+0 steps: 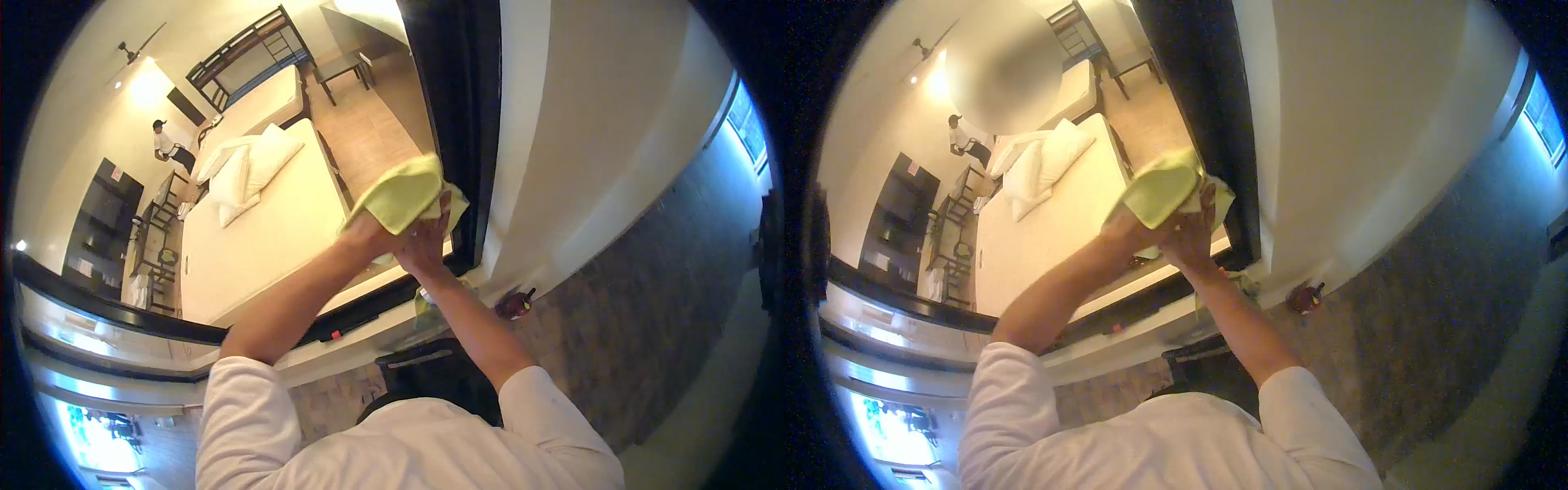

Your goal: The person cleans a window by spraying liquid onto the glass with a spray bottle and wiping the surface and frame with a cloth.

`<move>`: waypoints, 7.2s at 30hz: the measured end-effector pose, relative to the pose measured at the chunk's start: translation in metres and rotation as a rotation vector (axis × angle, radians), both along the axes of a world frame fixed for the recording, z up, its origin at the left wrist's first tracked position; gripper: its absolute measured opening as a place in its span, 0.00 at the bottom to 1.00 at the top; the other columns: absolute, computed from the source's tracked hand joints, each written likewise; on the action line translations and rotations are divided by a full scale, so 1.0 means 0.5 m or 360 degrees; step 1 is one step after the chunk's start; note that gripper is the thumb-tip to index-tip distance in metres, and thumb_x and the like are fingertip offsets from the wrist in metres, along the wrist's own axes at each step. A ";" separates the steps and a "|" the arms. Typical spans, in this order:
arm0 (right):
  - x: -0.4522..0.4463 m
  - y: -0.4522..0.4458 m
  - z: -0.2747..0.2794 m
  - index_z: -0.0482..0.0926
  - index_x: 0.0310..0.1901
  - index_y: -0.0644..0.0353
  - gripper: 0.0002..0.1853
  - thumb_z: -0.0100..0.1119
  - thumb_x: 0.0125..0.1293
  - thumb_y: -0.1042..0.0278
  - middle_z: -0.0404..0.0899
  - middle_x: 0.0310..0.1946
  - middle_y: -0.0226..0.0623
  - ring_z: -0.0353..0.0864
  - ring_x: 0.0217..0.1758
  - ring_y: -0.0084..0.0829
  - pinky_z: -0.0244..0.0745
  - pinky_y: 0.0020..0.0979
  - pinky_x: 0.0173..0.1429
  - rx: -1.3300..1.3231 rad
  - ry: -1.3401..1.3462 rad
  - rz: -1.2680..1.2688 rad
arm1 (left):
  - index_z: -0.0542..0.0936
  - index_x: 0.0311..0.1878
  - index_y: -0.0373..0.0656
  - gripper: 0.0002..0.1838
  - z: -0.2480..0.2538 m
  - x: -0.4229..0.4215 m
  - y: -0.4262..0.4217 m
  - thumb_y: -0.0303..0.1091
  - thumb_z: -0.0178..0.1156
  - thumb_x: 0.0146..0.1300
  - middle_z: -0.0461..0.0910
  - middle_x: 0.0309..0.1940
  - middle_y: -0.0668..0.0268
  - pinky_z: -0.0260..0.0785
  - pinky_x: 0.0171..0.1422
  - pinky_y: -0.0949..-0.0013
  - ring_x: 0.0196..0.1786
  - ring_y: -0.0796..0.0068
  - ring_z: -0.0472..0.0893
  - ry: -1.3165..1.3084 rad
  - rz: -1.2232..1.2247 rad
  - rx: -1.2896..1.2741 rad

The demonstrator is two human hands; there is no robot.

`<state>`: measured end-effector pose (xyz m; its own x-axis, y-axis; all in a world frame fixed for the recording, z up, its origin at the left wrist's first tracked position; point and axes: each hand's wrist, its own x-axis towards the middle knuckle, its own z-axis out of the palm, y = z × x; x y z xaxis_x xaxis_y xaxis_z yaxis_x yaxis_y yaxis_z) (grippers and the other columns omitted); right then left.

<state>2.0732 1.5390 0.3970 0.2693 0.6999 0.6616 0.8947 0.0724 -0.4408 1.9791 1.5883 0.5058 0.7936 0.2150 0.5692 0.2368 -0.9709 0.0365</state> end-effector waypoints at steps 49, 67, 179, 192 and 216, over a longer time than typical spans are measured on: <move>-0.090 -0.001 -0.107 0.28 0.78 0.61 0.55 0.59 0.66 0.48 0.20 0.73 0.83 0.17 0.72 0.90 0.29 0.84 0.68 0.0407 -0.0409 0.0400 | 0.73 0.70 0.54 0.49 -0.159 -0.303 -0.089 0.74 0.64 0.47 0.62 0.74 0.52 0.54 0.75 0.41 0.81 0.39 0.49 -0.0166 0.1607 0.0280; -0.083 0.041 -0.071 0.42 0.82 0.49 0.44 0.50 0.73 0.43 0.28 0.79 0.68 0.24 0.79 0.79 0.25 0.76 0.73 0.0769 -0.0439 0.0203 | 0.40 0.81 0.38 0.61 -0.145 -0.368 -0.033 0.73 0.55 0.62 0.33 0.78 0.30 0.23 0.78 0.29 0.80 0.25 0.34 -0.0258 0.1063 0.1268; -0.440 0.037 -0.470 0.54 0.76 0.55 0.33 0.38 0.78 0.42 0.51 0.76 0.48 0.55 0.77 0.44 0.50 0.48 0.80 0.1199 0.1257 0.0937 | 0.55 0.75 0.23 0.44 -0.549 -0.463 -0.088 0.39 0.59 0.61 0.53 0.76 0.34 0.37 0.83 0.42 0.80 0.33 0.50 -0.0443 0.0110 0.0532; -0.317 0.020 -0.217 0.53 0.75 0.59 0.42 0.53 0.70 0.42 0.56 0.75 0.48 0.48 0.81 0.45 0.37 0.44 0.84 0.1017 0.0016 0.0269 | 0.63 0.70 0.24 0.42 -0.331 -0.330 -0.065 0.36 0.61 0.53 0.60 0.73 0.34 0.45 0.83 0.46 0.78 0.38 0.56 -0.0729 0.0096 0.0938; -0.303 0.027 -0.479 0.46 0.78 0.59 0.51 0.57 0.65 0.36 0.45 0.78 0.55 0.39 0.83 0.55 0.27 0.55 0.83 0.1038 0.0907 0.0215 | 0.59 0.73 0.27 0.46 -0.447 -0.248 -0.121 0.24 0.63 0.47 0.58 0.74 0.35 0.46 0.84 0.52 0.79 0.42 0.55 0.0245 -0.0227 0.0623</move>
<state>1.9218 1.5525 0.1573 0.6227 0.2786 0.7312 0.5166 0.5555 -0.6515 1.8550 1.5279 0.2825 0.8817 -0.1107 0.4587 0.0736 -0.9279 -0.3655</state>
